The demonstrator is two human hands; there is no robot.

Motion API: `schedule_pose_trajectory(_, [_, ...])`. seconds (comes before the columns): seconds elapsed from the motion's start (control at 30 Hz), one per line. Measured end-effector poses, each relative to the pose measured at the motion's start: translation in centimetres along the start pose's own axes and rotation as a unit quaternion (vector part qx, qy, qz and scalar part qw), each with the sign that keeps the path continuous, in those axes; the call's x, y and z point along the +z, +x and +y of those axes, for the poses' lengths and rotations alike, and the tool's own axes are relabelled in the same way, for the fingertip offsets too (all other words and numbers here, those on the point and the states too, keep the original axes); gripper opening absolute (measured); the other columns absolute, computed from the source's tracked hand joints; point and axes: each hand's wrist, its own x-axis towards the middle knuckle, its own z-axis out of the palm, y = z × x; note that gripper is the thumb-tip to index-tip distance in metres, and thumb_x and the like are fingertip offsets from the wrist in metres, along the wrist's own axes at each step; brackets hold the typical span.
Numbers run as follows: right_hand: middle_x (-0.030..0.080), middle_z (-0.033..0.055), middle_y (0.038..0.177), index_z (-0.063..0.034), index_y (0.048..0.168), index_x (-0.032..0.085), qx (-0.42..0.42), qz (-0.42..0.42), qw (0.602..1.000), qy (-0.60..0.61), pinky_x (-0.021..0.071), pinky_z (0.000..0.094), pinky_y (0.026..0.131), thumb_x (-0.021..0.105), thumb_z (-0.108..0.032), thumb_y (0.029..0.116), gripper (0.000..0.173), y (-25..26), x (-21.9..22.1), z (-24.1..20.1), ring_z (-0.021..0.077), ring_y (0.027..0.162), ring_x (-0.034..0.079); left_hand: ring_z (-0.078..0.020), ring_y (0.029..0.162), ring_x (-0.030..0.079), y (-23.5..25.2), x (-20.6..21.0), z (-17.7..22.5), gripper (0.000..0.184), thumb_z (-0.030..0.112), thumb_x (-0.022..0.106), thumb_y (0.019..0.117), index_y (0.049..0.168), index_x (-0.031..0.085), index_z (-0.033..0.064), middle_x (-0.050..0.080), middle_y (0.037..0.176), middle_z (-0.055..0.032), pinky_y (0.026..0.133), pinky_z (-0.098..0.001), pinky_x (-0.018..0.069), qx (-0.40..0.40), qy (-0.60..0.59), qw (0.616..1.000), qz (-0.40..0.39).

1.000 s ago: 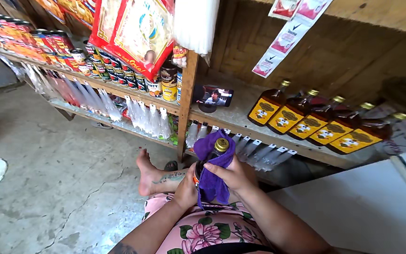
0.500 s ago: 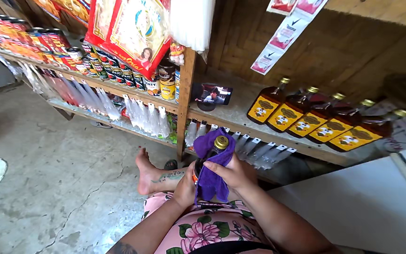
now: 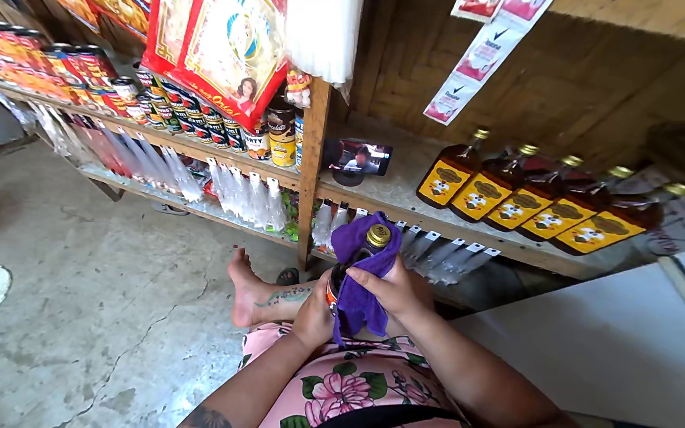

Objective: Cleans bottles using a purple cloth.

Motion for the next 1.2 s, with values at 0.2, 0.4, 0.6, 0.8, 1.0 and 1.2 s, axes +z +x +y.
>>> schedule_pose_trajectory(0.2, [0.069, 0.0040, 0.109, 0.0032, 0.134, 0.040, -0.010, 0.027, 1.000, -0.007, 0.0599, 0.0267, 0.091, 0.087, -0.007, 0.0740, 0.076, -0.1, 0.0, 0.7, 0.0071, 0.098, 0.070, -0.0342, 0.127, 0.061, -0.1, 0.0, -0.2, 0.100, 0.010, 0.082, 0.0729, 0.153, 0.025, -0.0096, 0.058, 0.139, -0.0256, 0.106, -0.0502, 0.0505, 0.007, 0.003, 1.000, -0.002])
schedule_pose_trajectory(0.4, [0.067, 0.0068, 0.114, 0.0059, 0.138, 0.036, 0.016, 0.026, 0.999, -0.019, 0.0581, 0.0245, 0.094, 0.089, -0.010, 0.0714, 0.087, -0.6, -0.2, 1.2, 0.0066, 0.103, 0.068, -0.0227, 0.131, 0.057, -0.1, 0.1, -0.3, 0.084, 0.024, 0.069, 0.0910, 0.156, 0.024, -0.0053, 0.057, 0.142, -0.0204, 0.111, -0.0421, 0.0465, -0.023, -0.051, 0.998, -0.014])
schedule_pose_trajectory(0.6, [0.065, 0.0086, 0.118, 0.0084, 0.141, 0.033, 0.041, 0.020, 0.998, -0.048, 0.0565, 0.0224, 0.096, 0.090, -0.012, 0.0709, 0.092, -0.9, -0.6, 1.2, 0.0051, 0.106, 0.067, -0.0283, 0.127, 0.061, 0.1, 0.0, 0.2, 0.084, 0.024, 0.069, 0.0902, 0.155, 0.025, -0.0050, 0.059, 0.138, -0.0222, 0.108, -0.0481, 0.0486, -0.047, -0.025, 0.998, -0.016])
schedule_pose_trajectory(0.8, [0.065, 0.0098, 0.119, 0.0106, 0.140, 0.033, 0.042, 0.010, 0.997, -0.060, 0.0553, 0.0213, 0.097, 0.091, -0.016, 0.0704, 0.094, -1.3, -1.0, 1.8, 0.0043, 0.107, 0.066, -0.0305, 0.120, 0.066, 0.1, 0.1, 0.4, 0.100, 0.031, 0.082, 0.0769, 0.152, 0.028, -0.0073, 0.064, 0.132, -0.0220, 0.101, -0.0499, 0.0533, -0.030, 0.003, 0.999, 0.010])
schedule_pose_trajectory(1.0, [0.064, 0.0094, 0.121, 0.0103, 0.142, 0.031, 0.060, -0.005, 0.996, -0.064, 0.0537, 0.0194, 0.098, 0.092, -0.021, 0.0694, 0.099, -1.6, -1.5, 2.1, 0.0028, 0.109, 0.065, -0.0314, 0.119, 0.066, 0.2, 0.0, 0.5, 0.099, 0.030, 0.081, 0.0773, 0.152, 0.028, -0.0070, 0.063, 0.132, -0.0227, 0.100, -0.0510, 0.0535, -0.038, 0.002, 0.999, 0.006])
schedule_pose_trajectory(1.2, [0.065, 0.0083, 0.119, 0.0108, 0.142, 0.030, 0.071, -0.021, 0.996, -0.045, 0.0548, 0.0212, 0.098, 0.089, -0.016, 0.0736, 0.095, -1.7, -1.7, 1.8, 0.0034, 0.108, 0.065, -0.0314, 0.122, 0.064, 0.1, 0.3, -0.1, 0.094, 0.026, 0.079, 0.0807, 0.151, 0.028, -0.0095, 0.062, 0.133, -0.0242, 0.103, -0.0493, 0.0521, -0.021, 0.002, 1.000, 0.017])
